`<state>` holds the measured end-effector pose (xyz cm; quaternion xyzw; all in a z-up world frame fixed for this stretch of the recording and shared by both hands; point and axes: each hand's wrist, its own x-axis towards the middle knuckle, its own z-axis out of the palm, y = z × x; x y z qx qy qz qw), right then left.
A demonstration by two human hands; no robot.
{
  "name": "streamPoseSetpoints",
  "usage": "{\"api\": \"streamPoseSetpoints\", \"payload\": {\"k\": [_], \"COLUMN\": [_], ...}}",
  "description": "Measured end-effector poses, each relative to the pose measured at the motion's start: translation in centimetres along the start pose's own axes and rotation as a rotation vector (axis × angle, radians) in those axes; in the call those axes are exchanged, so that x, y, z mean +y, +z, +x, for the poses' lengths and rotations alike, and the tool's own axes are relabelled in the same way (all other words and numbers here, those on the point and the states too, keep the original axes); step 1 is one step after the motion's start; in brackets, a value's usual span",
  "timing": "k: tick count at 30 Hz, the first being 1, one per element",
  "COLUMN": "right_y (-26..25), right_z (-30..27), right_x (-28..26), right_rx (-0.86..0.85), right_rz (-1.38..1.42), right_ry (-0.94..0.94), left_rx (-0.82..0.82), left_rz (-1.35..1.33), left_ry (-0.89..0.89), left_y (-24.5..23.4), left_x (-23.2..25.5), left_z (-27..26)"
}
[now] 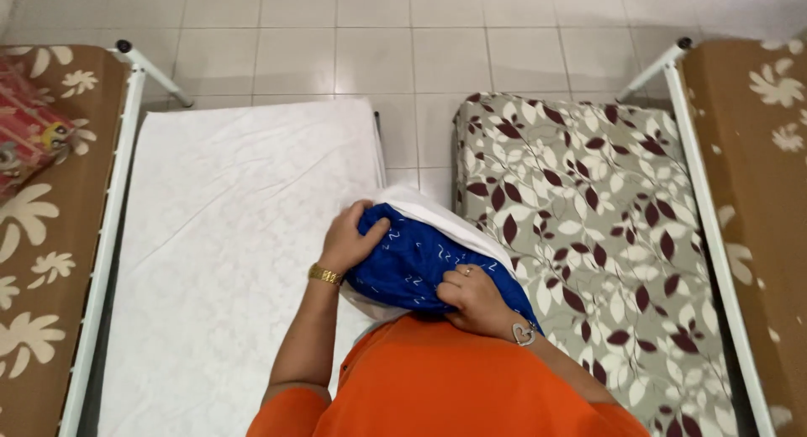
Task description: Making several single beds by removing and folding white sheets.
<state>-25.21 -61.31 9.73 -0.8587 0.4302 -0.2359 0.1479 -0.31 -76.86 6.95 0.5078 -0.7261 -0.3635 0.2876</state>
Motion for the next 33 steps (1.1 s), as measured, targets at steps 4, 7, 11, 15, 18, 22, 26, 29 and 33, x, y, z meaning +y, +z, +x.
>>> {"api": "streamPoseSetpoints", "payload": {"k": [4, 7, 11, 15, 18, 22, 26, 29, 33], "right_y": [-0.4, -0.6, -2.1, -5.3, -6.9, -7.4, -4.6, -5.0, -6.5], "right_z": [1.5, 2.0, 4.3, 8.2, 12.1, 16.3, 14.9, 14.7, 16.5], "right_x": [3.3, 7.4, 14.1, 17.7, 18.2, 19.0, 23.4, 23.3, 23.2], "right_rx": [0.025, 0.119, 0.131, 0.050, 0.046, 0.179, 0.195, 0.172, 0.033], "right_rz": [0.025, 0.022, -0.060, 0.055, 0.153, 0.152, 0.306, 0.414, 0.393], "right_ry": [0.089, 0.116, 0.139, 0.195, 0.115, -0.004, 0.011, -0.174, -0.327], "left_rx": [-0.055, 0.129, 0.310, 0.332, 0.264, 0.240, 0.226, 0.239, 0.270], "left_rz": [-0.328, -0.782, -1.047, -1.193, -1.240, -1.393, -1.390, -0.880, -0.173], "left_ry": [-0.458, -0.640, -0.733, -0.639, -0.549, -0.517, -0.445, -0.305, -0.553], "left_y": [4.0, 4.0, 6.7, 11.1, 11.5, 9.7, 8.4, 6.9, 8.3], "left_x": [-6.4, -5.9, -7.4, -8.9, -4.7, 1.8, 2.4, 1.7, -3.2], "left_z": [1.2, 2.3, 6.0, 9.3, 12.0, 14.1, 15.9, 17.9, 20.8]}}
